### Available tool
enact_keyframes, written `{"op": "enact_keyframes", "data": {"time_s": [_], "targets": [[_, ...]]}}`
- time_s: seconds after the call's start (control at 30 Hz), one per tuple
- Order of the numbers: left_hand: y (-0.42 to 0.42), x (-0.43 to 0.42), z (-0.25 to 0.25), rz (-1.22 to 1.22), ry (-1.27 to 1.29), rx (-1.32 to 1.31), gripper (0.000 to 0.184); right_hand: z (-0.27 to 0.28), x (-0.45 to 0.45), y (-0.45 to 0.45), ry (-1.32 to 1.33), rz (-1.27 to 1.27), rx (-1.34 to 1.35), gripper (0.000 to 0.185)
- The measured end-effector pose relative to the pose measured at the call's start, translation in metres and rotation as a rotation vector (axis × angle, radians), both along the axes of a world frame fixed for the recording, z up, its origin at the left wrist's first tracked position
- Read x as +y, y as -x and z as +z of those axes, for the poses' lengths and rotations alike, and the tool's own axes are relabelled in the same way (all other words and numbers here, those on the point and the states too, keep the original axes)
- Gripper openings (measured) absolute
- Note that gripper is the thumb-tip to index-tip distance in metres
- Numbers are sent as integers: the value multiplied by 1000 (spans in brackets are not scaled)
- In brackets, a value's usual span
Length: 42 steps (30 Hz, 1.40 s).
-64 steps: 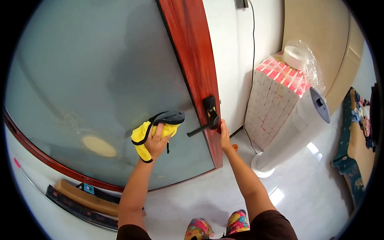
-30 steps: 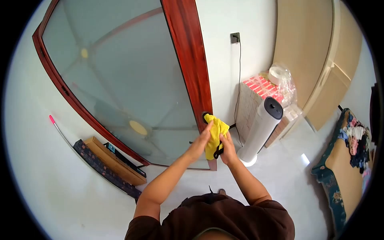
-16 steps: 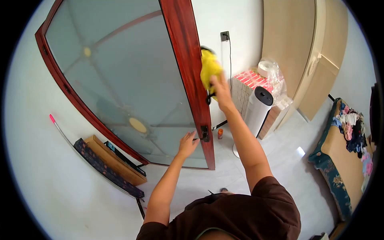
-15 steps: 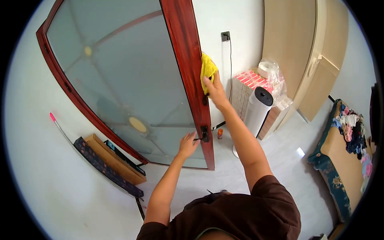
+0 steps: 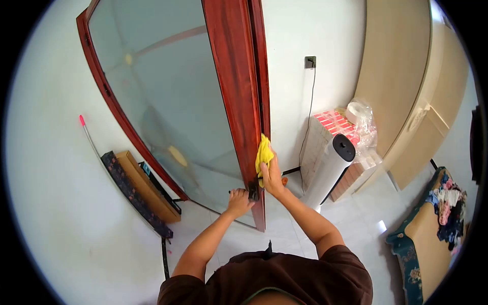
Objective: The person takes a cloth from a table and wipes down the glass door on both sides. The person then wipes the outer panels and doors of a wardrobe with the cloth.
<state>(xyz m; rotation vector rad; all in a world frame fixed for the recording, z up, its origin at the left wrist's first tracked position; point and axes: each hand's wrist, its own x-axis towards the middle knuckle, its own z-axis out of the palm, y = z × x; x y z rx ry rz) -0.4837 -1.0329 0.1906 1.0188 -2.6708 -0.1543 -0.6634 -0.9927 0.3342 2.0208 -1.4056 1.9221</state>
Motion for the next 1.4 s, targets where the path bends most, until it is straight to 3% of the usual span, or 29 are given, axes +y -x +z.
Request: {"op": "enact_keyframes", "data": {"time_s": [0.17,0.37,0.5,0.73,0.87,1.03,1.23,1.33,1.4], "targets": [[-10,13,7,37,-5,-33,57,115,-19,-14,260,17,-39,58],[-18,33,-2,109,3,-9,59,248,-24,-26,378,47,-61,53],[-22,47,-2,159,3,22,60,238,-16,-31,338,152,-105,52],[-48,70,-11,202,-28,102,66,113,37,-61,322,230,-44,60],[-69,90,-7,221,-50,79,68,111,55,-78,334,175,105,62],[-105,119,-6,240,-63,94,68,192,70,-117,357,200,22,59],[-149,154,-9,256,-68,152,66,321,82,-167,629,136,53,52],[-173,178,15,290,-142,88,69,364,97,-194,657,193,9,49],[-190,191,20,331,-134,283,68,375,121,-215,599,308,-55,45]]}}
